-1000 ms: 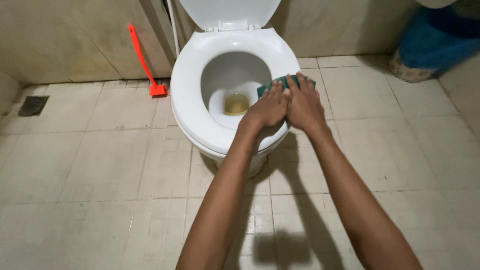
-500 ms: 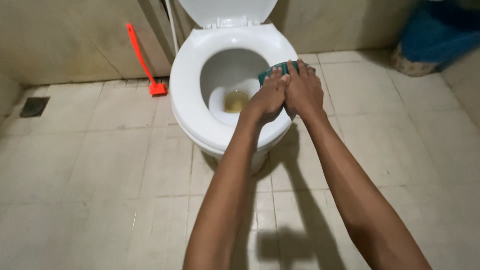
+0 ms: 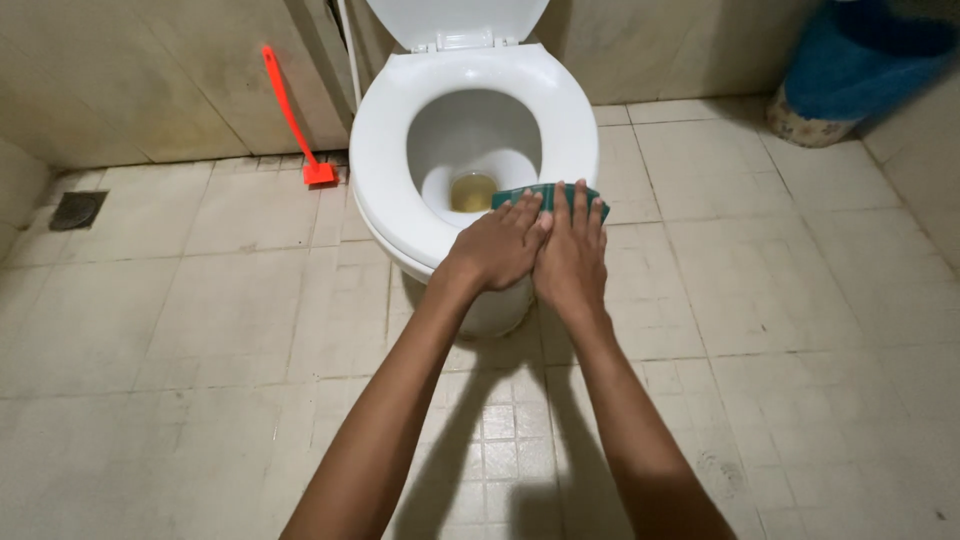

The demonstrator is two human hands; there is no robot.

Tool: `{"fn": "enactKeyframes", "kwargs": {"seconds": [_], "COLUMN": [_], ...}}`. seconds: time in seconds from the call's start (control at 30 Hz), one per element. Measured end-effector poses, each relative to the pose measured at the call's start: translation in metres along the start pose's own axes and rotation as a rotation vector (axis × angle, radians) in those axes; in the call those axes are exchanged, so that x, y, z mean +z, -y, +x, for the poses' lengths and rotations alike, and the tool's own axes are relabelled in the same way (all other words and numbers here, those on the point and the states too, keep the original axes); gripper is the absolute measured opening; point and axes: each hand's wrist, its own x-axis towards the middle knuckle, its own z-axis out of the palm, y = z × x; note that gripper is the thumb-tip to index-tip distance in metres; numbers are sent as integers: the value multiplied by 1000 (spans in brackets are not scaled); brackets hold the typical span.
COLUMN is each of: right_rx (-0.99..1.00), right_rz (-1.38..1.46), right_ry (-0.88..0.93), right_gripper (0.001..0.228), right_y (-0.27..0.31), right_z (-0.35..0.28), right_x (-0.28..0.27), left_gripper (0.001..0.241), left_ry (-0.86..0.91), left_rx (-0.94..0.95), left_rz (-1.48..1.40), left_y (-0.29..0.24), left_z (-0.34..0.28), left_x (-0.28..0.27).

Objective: The person sprays a cleaning solution onto the toilet seat and rim, then wipes the surfaces with a green cloth. They also wipe the wall shelf and use a handheld bidet sprayer to rinse the toilet bowl.

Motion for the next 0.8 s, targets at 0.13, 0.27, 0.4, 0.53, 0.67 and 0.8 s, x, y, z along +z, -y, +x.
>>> {"fn": "enactKeyframes", "kwargs": {"seconds": [0.13, 0.27, 0.4, 0.53, 0.67, 0.8], "right_rx": [4, -25, -48, -23, -37, -1], "right_rz": [105, 99, -13, -10, 16, -60], "right_ry": [-19, -40, 25, 81, 120, 150], "right_gripper": [59, 60, 59, 57, 58, 58], "right_y": [4, -5, -29, -58, -66, -60], "right_z": [-16, -3, 34, 86, 129, 165], "right_x": [4, 3, 3, -3, -6, -6], "left_gripper": [72, 72, 74, 74, 74, 73], "left_ry": [5, 9, -9, -74, -87, -123], "left_rx": [-59, -44, -42, 68, -37, -112], "left_rz": [74, 119, 29, 36, -63, -177], "left_y": [-4, -5, 5, 4, 3, 0], "left_z": [-19, -1, 48, 112, 155, 168], "left_x": [2, 5, 27, 36, 30, 6]}}
